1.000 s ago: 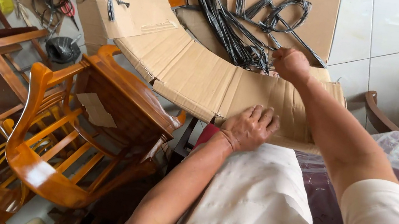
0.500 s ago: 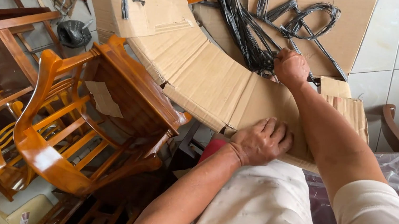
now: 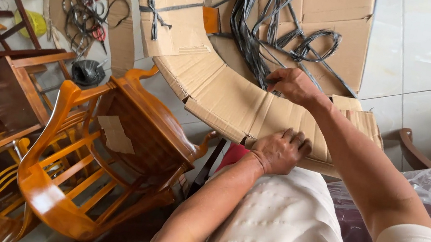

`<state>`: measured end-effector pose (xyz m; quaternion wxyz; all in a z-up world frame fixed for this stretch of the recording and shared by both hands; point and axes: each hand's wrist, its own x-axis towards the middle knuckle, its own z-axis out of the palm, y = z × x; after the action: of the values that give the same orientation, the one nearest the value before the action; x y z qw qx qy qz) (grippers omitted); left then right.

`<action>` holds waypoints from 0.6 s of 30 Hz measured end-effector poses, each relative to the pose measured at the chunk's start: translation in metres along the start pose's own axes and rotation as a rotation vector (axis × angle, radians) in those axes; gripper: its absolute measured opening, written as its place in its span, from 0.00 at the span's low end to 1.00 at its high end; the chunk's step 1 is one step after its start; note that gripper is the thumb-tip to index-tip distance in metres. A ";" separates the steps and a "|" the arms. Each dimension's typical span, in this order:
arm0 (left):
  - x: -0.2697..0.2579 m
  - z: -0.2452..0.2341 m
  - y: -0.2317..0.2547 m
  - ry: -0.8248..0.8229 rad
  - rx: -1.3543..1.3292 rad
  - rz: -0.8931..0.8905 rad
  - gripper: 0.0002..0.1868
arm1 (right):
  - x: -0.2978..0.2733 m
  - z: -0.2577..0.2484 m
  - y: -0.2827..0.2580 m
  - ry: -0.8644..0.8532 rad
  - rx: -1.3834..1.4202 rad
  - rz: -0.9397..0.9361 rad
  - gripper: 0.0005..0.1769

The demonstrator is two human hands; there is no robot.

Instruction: Wrapping a wooden chair frame with protective cardboard and securing it with plastic ties.

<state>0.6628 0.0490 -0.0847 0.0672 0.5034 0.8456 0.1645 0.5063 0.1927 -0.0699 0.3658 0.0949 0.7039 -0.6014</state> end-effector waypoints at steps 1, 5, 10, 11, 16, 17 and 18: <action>-0.001 0.004 0.000 0.011 0.003 0.008 0.19 | -0.009 -0.004 -0.016 0.011 -0.008 -0.004 0.23; -0.006 0.024 0.001 -0.129 -0.041 -0.008 0.28 | -0.035 -0.014 -0.064 -0.007 -0.112 0.005 0.17; 0.001 0.003 -0.004 -0.219 -0.075 0.018 0.35 | -0.066 -0.017 -0.098 0.086 -0.219 -0.037 0.12; 0.006 -0.014 -0.005 -0.153 -0.056 0.031 0.34 | -0.081 -0.019 -0.109 0.107 -0.076 -0.076 0.13; 0.025 -0.054 -0.010 -0.242 -0.227 0.005 0.34 | -0.133 -0.010 -0.132 0.247 0.527 -0.148 0.14; 0.029 -0.067 -0.013 -0.313 -0.333 -0.047 0.38 | -0.139 -0.009 -0.130 0.270 0.543 -0.173 0.12; 0.034 -0.081 -0.016 -0.385 -0.440 -0.098 0.42 | -0.145 -0.008 -0.127 0.292 0.559 -0.199 0.11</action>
<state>0.6107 0.0543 -0.0127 0.3418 0.4571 0.7846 0.2421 0.5338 0.2113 0.1200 0.1602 0.2078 0.5625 -0.7841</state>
